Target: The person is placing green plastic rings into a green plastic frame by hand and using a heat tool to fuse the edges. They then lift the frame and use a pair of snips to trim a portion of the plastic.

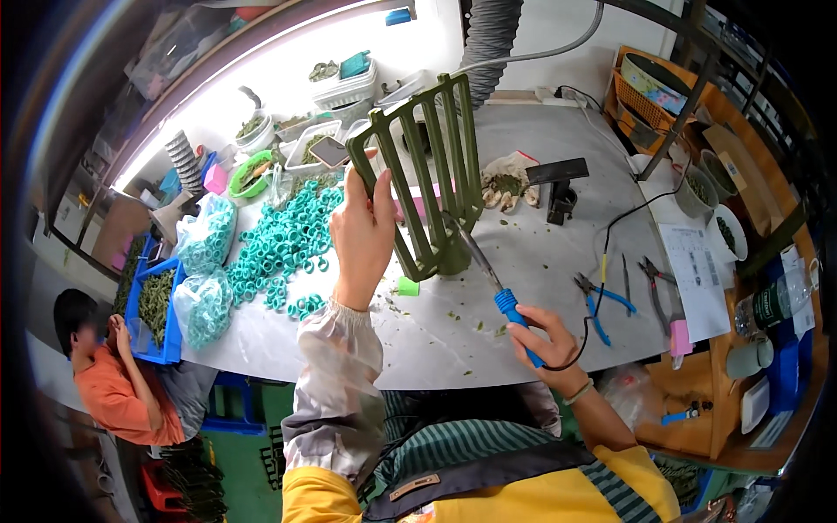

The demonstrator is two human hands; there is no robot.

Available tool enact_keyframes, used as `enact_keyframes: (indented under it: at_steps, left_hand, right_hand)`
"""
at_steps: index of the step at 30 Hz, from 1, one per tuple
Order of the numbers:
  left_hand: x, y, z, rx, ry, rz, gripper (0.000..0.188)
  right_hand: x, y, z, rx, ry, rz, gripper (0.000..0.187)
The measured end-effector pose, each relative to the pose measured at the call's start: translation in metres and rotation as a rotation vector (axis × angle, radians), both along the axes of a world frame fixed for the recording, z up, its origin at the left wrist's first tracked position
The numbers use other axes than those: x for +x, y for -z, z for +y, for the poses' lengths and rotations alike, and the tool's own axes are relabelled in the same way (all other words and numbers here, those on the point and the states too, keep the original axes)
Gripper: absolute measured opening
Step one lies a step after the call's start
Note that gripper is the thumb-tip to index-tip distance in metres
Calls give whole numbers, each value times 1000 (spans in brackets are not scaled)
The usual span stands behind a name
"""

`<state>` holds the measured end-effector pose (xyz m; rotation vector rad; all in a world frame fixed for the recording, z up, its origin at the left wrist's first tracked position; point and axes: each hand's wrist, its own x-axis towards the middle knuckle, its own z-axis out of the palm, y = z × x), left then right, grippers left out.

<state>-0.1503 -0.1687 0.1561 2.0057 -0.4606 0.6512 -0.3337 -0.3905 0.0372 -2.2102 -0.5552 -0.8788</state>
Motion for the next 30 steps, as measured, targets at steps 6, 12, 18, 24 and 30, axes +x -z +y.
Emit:
enact_keyframes:
  at_steps: [6, 12, 18, 24, 30]
  left_hand:
    - [-16, 11, 2, -46, -45, -35, 32]
    - [-22, 3, 4, -105, 34, 80, 32]
    - [-10, -13, 2, -158, -56, -246, 18]
    - [-11, -13, 0, -252, 1, -44, 26]
    - [-13, -14, 0, -255, -3, -23, 33]
  right_hand:
    - [-17, 7, 18, 226, 44, 91, 39]
    - [-11, 10, 14, 157, -7, 108, 40]
    - [-20, 7, 15, 282, -51, 143, 42]
    - [-14, 20, 8, 251, -92, 109, 43]
    - [-18, 17, 12, 189, -87, 66, 40]
